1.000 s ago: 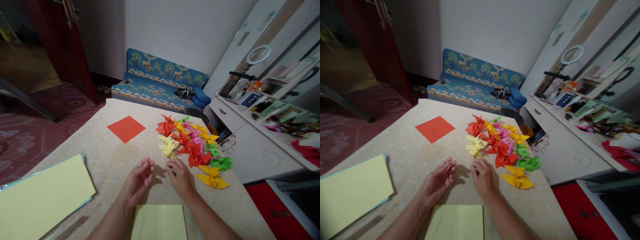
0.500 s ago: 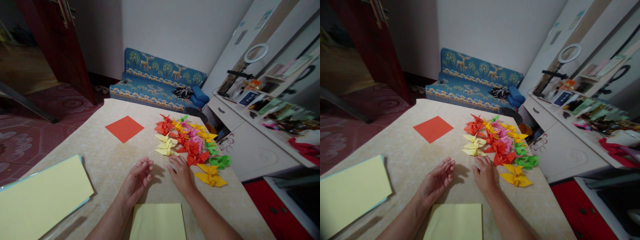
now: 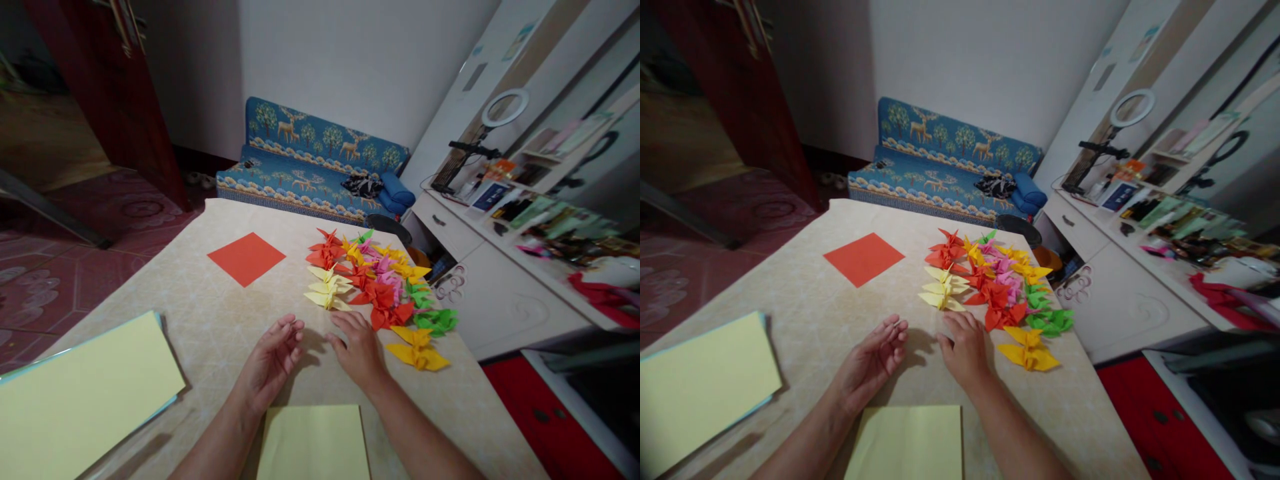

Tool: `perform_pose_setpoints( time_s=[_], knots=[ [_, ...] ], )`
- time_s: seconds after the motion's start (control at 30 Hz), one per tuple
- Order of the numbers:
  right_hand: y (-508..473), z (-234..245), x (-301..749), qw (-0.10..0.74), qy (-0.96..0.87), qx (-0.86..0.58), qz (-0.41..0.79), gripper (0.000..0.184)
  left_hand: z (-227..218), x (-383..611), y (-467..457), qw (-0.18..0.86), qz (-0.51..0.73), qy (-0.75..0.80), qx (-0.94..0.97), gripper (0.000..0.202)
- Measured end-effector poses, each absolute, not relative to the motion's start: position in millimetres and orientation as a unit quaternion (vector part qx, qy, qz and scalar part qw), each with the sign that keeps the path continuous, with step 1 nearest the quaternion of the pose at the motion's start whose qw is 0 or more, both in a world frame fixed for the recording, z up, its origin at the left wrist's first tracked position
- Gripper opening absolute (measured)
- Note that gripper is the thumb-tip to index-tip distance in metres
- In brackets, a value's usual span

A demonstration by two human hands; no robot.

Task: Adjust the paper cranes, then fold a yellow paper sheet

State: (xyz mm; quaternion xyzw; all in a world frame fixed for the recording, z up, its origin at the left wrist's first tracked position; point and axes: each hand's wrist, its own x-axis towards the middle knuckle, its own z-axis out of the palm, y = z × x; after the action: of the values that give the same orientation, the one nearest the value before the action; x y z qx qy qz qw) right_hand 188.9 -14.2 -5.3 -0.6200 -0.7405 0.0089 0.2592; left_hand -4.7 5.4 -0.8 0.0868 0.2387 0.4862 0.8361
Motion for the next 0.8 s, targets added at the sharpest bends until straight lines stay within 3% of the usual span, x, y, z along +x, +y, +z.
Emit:
perform_pose_setpoints(
  time_s=[0.1, 0.4, 0.6, 0.8],
  knots=[
    [-14, -9, 192, 0.288, -0.724, -0.627, 0.002, 0.020, 0, -5, 5, 0.838, 0.483, 0.239, 0.087, 0.016],
    [-11, -9, 193, 0.281, -0.709, -0.646, -0.022, 0.026, -1, -4, 6, 0.834, 0.485, 0.251, 0.081, 0.017],
    [-16, -11, 191, 0.316, -0.681, -0.661, -0.010, 0.011, -1, -4, 6, 0.836, 0.484, 0.243, 0.088, 0.017],
    [-14, -21, 200, 0.421, -0.626, -0.652, 0.073, 0.015, -3, -6, 6, 0.830, 0.492, 0.240, 0.103, 0.018]
  ],
)
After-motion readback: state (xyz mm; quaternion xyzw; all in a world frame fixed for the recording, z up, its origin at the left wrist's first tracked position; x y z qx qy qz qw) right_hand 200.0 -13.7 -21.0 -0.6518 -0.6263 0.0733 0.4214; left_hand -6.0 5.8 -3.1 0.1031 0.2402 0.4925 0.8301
